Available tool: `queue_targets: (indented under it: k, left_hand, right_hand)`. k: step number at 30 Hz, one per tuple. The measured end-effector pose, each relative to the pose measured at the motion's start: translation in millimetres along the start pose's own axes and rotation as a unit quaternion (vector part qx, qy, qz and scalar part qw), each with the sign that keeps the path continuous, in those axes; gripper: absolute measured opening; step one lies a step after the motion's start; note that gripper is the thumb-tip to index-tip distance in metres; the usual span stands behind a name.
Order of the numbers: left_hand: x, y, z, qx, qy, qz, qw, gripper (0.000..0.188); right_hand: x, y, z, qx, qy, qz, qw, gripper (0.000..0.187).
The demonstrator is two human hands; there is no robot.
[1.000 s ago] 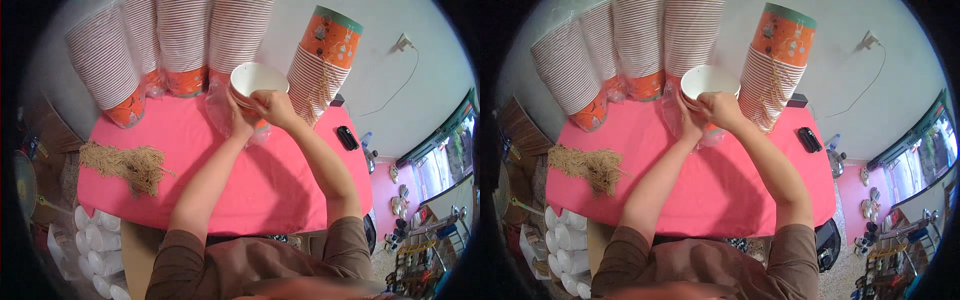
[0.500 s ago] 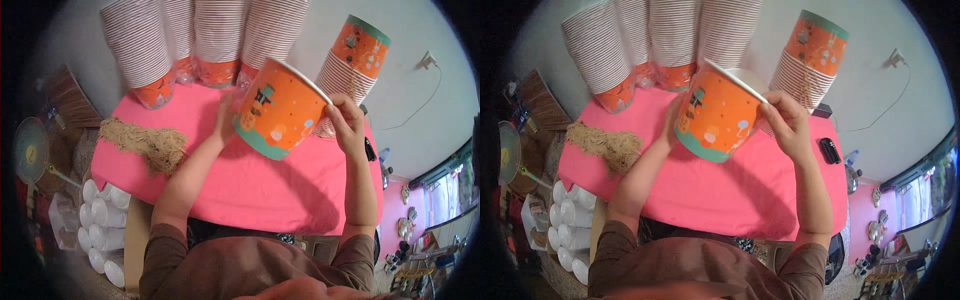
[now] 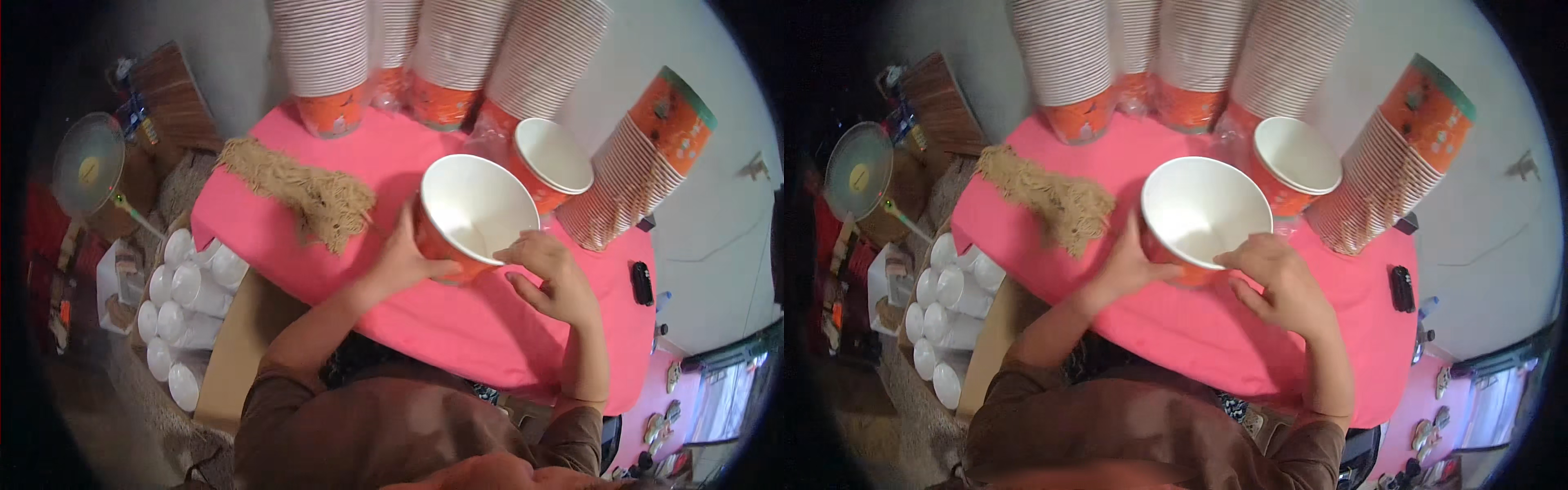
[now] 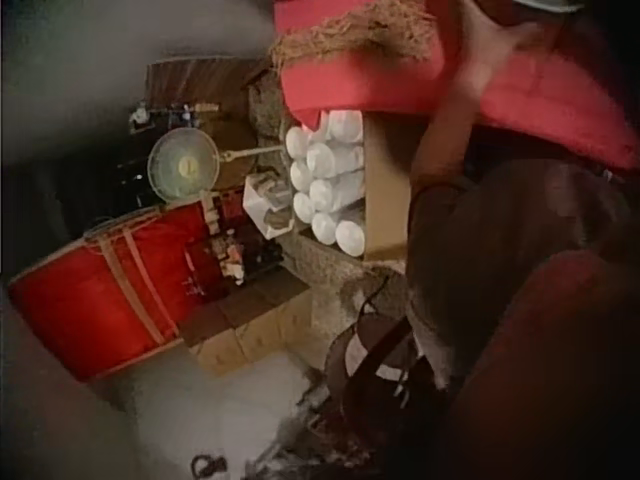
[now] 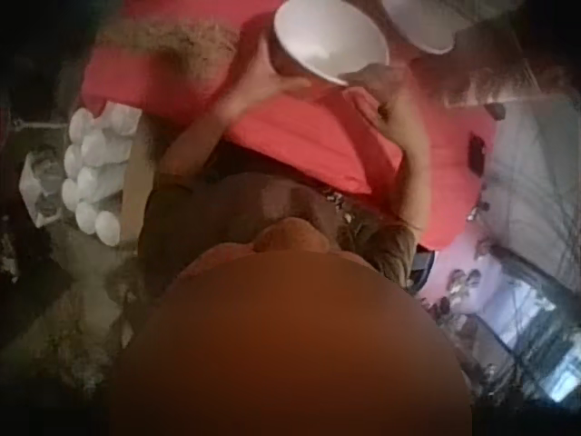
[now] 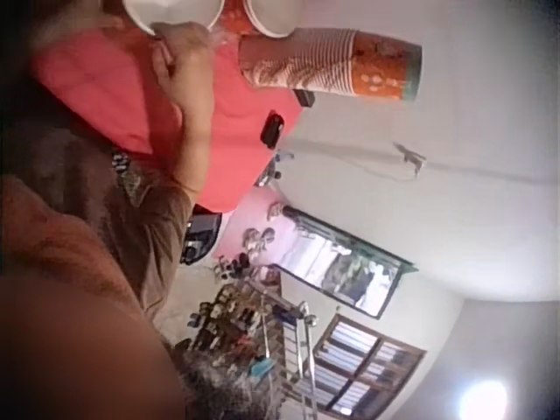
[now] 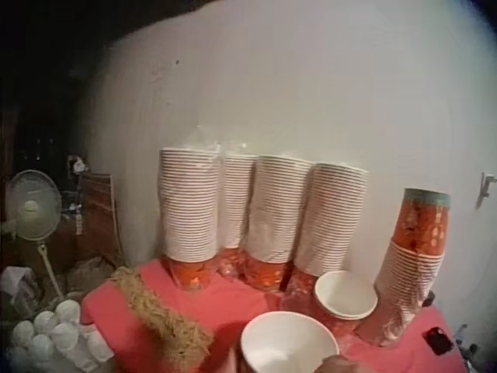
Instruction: Attaching thin brown strings to paper cups for packaging or hanging.
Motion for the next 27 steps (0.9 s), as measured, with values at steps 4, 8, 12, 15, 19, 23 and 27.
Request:
queue_targets:
  k: [4, 8, 12, 15, 19, 23, 27]
  left_hand:
    - [-31.8, 4.6, -22.9, 0.021, -0.078, 0.053, 0.995, 0.117]
    - [-53.1, -10.6, -17.5, 0.033, -0.065, 0.008, 0.997, 0.112]
    - [-70.8, -18.0, 28.1, 0.069, -0.015, -0.032, 0.997, 0.044]
    - [-56.8, -16.7, 82.5, 0.218, -0.034, -0.019, 0.975, 0.002]
    - [-38.8, -39.1, 103.8, 0.454, -0.028, -0.16, 0.876, 0.002]
    - [-19.9, -18.6, 74.3, 0.587, 0.108, -0.182, 0.782, 0.008]
    - [-13.4, 8.8, 64.8, 0.669, 0.158, -0.139, 0.713, 0.013]
  right_hand:
    - [15.1, 6.8, -28.5, -0.013, -0.016, -0.078, 0.997, 0.031]
    - [20.9, 36.4, -32.5, -0.06, -0.03, -0.001, 0.998, 0.039]
    - [9.6, 15.3, -31.3, -0.049, 0.049, 0.001, 0.998, 0.032]
    - [2.2, -6.5, -15.6, -0.099, 0.067, -0.066, 0.991, 0.026]
    - [0.8, -11.1, -15.0, -0.111, 0.089, -0.092, 0.986, 0.026]
    - [5.5, -1.6, -19.6, -0.051, 0.082, -0.082, 0.992, 0.027]
    - [7.2, -1.7, -25.6, -0.042, 0.08, -0.077, 0.993, 0.027]
Point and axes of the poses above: each hand's wrist, its own x-axis towards the middle knuckle, its own z-axis out of the back of the hand, y = z × x, the point moved 10 cm from there along x, towards the middle knuckle, and after that the axes turned 9 degrees about -z, right-handed, at the moved point
